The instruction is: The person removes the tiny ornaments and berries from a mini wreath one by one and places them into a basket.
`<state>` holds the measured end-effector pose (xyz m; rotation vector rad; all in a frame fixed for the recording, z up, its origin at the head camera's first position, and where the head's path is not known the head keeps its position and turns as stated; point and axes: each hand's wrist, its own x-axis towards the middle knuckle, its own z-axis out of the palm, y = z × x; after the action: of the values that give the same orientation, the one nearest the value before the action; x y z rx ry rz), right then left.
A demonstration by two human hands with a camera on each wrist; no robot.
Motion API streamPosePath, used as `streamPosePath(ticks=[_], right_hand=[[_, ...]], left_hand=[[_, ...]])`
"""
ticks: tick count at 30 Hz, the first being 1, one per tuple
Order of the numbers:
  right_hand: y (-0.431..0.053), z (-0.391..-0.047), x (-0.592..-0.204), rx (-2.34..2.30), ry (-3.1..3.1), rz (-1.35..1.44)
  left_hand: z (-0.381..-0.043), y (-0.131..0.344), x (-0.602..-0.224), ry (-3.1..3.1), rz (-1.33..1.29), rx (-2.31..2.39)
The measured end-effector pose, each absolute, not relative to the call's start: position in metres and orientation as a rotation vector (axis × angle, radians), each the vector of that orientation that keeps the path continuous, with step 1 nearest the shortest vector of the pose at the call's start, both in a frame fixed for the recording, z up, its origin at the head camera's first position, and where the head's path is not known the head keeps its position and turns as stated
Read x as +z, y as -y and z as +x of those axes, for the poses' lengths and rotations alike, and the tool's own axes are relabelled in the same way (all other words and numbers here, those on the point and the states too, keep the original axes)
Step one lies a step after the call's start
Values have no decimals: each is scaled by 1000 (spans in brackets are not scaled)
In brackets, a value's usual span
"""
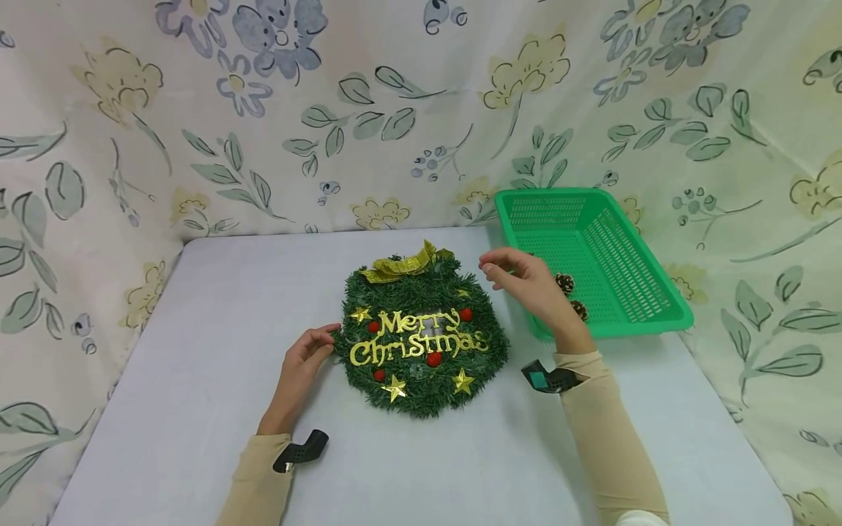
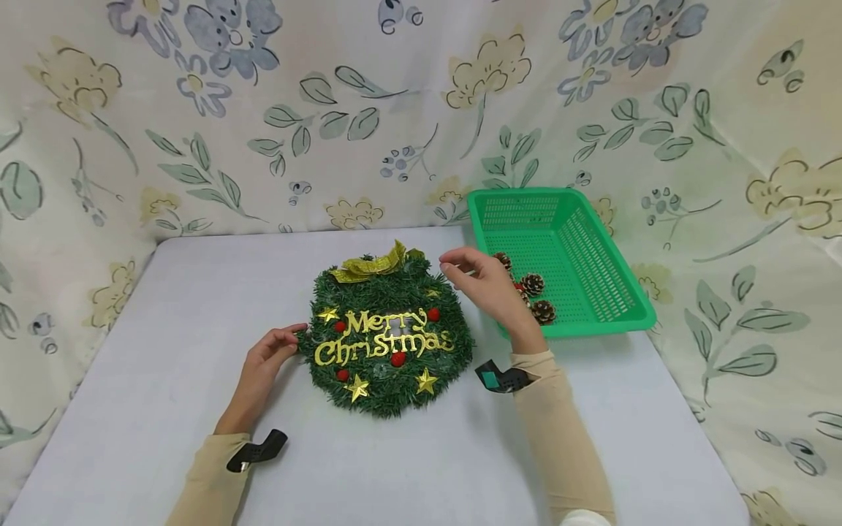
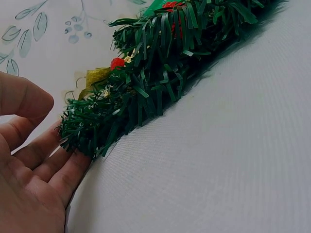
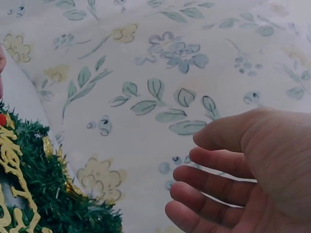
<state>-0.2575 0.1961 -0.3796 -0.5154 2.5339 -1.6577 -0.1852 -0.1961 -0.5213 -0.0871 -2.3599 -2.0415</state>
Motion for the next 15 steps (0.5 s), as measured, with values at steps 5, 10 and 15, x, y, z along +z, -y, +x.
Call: streamPosePath(ticks=[5, 10, 15], right_hand=[[-193, -255, -386, -1655, -2530, -505], [-189, -253, -392, -1646, -2518, -484], [-186, -252, -398, -1631, -2514, -487]], left_hand=[[-185, 196, -520, 2374, -65, -2044], [-185, 197, -519, 2378, -59, -2050], [-185, 196, -519, 2382, -60, -2034]])
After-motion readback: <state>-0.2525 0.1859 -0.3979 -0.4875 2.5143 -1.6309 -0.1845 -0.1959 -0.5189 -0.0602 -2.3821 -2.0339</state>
